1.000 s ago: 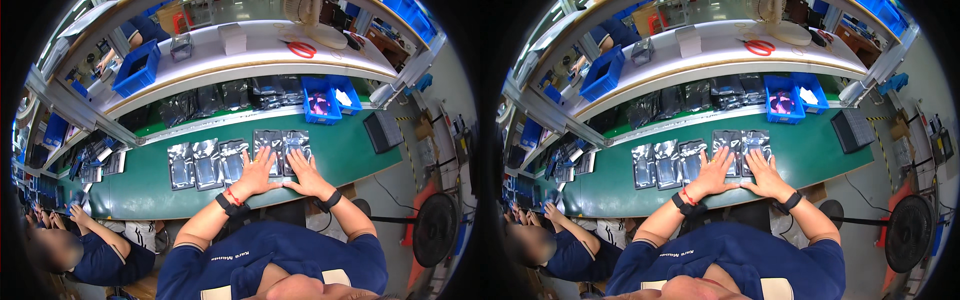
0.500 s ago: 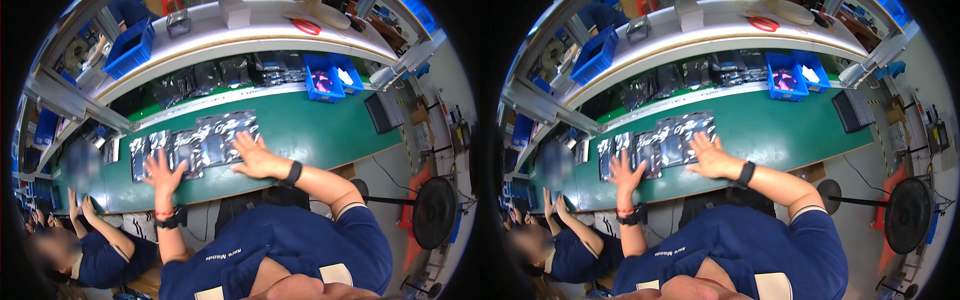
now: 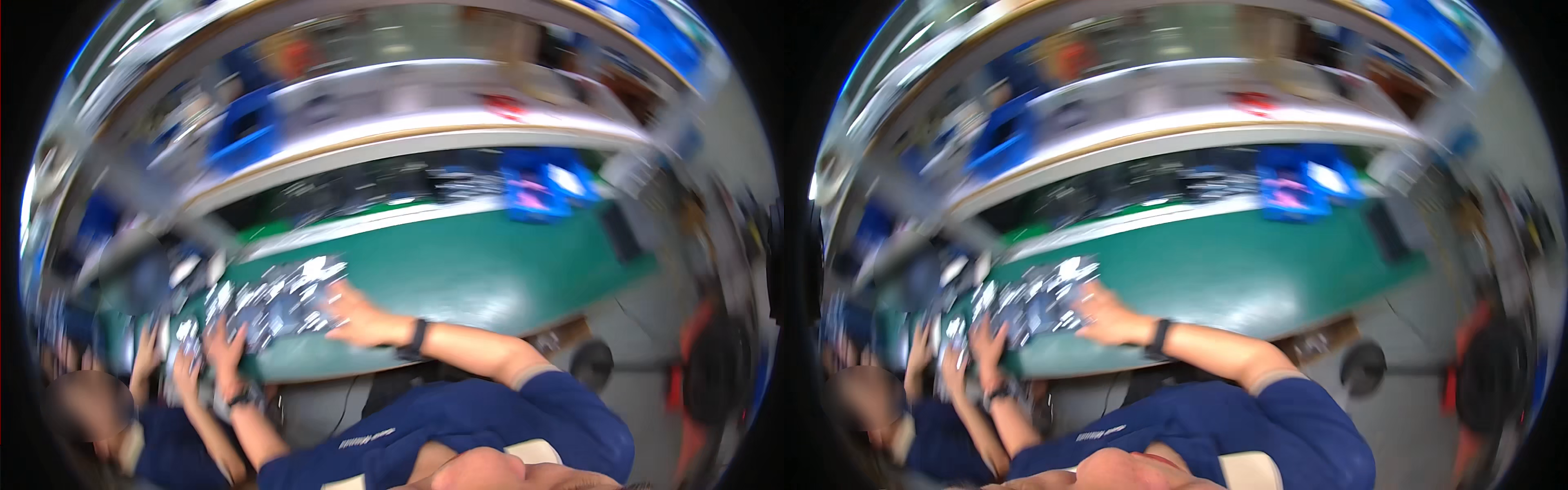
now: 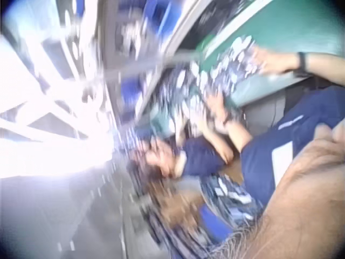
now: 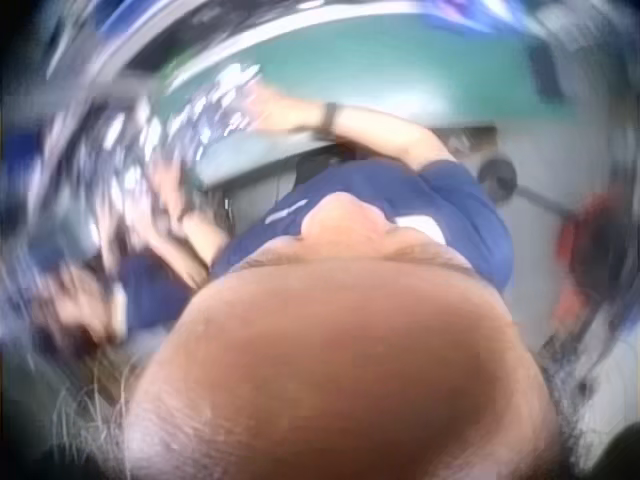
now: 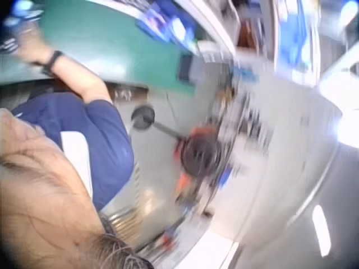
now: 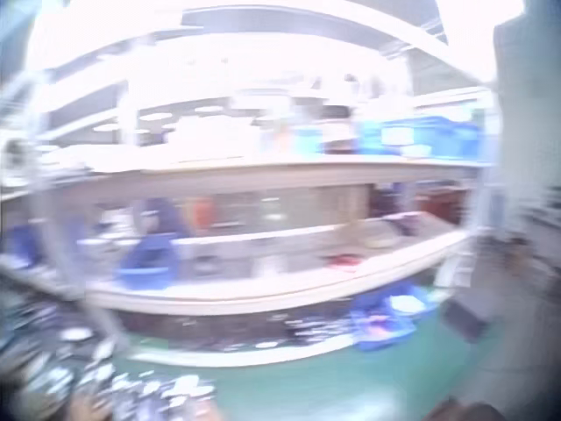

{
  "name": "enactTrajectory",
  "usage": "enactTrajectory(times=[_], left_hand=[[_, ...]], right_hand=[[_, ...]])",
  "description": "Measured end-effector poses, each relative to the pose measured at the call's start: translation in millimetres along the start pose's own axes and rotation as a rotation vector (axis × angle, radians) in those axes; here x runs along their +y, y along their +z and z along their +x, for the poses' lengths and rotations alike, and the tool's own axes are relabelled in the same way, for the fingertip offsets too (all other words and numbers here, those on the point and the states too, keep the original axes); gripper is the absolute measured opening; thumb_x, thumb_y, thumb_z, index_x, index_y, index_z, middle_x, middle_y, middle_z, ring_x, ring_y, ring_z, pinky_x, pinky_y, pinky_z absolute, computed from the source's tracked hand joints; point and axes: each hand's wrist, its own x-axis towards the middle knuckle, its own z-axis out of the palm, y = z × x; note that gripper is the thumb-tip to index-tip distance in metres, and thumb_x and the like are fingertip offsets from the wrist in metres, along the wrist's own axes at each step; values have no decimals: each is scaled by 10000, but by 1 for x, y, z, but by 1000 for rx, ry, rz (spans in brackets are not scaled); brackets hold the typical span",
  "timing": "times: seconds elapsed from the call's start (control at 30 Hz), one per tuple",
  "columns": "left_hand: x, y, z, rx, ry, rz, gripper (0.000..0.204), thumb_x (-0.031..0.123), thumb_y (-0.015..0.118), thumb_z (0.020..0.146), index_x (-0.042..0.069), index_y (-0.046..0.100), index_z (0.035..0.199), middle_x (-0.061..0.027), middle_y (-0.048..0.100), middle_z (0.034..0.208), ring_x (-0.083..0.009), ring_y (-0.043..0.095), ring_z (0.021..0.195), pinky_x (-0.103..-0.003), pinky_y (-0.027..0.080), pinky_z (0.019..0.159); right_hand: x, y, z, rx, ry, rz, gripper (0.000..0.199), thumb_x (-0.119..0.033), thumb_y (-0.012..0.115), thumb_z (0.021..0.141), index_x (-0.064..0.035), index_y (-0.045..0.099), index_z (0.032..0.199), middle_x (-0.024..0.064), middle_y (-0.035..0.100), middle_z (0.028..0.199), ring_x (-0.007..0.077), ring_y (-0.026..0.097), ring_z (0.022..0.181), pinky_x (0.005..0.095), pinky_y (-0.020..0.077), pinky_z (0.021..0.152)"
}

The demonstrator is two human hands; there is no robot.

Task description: The person is assembling electronic components, specifically placing small parts and stickers into plastic housings on an assembly line.

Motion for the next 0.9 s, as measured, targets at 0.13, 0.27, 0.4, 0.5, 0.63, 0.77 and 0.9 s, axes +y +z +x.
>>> enactTrajectory(times=[0.13, 0.27, 0.4, 0.5, 0.63, 0.77, 0.9], left_hand=[[44, -1, -1, 5, -180, 9, 802, 602, 619, 683, 221, 382, 1348, -220, 129, 1456, -400, 24, 1353, -618, 80, 1024], [74, -3, -25, 55, -65, -133, 776, 542, 627, 718, 145, 390, 1342, -239, 174, 1438, -405, 75, 1347, -574, 79, 1045], [168, -1, -62, -44, 306, -93, 733, 512, 630, 730, 157, 407, 1332, -247, 228, 1415, -420, 102, 1338, -609, 78, 1025], [228, 10, -76, -144, 519, -20, 723, 550, 618, 719, 225, 410, 1330, -225, 229, 1420, -422, 110, 1334, -656, 65, 995], [233, 38, -68, -249, 479, 58, 748, 519, 594, 751, 232, 309, 1380, -182, 181, 1455, -388, 172, 1333, -680, 71, 973], [229, 26, -63, -342, 348, 117, 784, 458, 639, 732, 229, 285, 1393, -184, 139, 1467, -385, 123, 1348, -677, 78, 978], [253, 5, -73, -267, 403, 170, 869, 425, 677, 711, 101, 255, 1398, -256, 136, 1441, -438, 110, 1329, -625, 65, 1016]], right_hand=[[5, -37, -29, 112, 31, -134, 602, -284, 632, 795, -28, 392, 1284, 332, 234, 1363, 465, 183, 1300, 478, 232, 1053], [-6, -118, -79, 156, 177, -397, 676, -245, 662, 757, -26, 359, 1321, 305, 261, 1370, 442, 241, 1288, 448, 247, 1054], [53, -222, -179, 550, 412, -607, 678, -215, 671, 746, -26, 364, 1321, 297, 277, 1369, 438, 260, 1280, 440, 260, 1048], [104, -296, -268, 800, 757, -702, 657, -261, 659, 767, -23, 378, 1311, 295, 279, 1371, 434, 267, 1276, 440, 260, 1047], [133, -374, -368, 933, 1181, -847, 740, -459, 645, 742, -50, 400, 1308, 281, 273, 1381, 424, 245, 1289, 456, 241, 1051], [159, -400, -417, 965, 1497, -758, 770, -643, 502, 750, -152, 396, 1334, 206, 213, 1435, 375, 156, 1339, 573, 174, 1036], [126, -390, -405, 898, 1580, -803, 719, -648, 496, 744, -170, 466, 1280, 198, 375, 1317, 357, 307, 1248, 517, 250, 1001]])
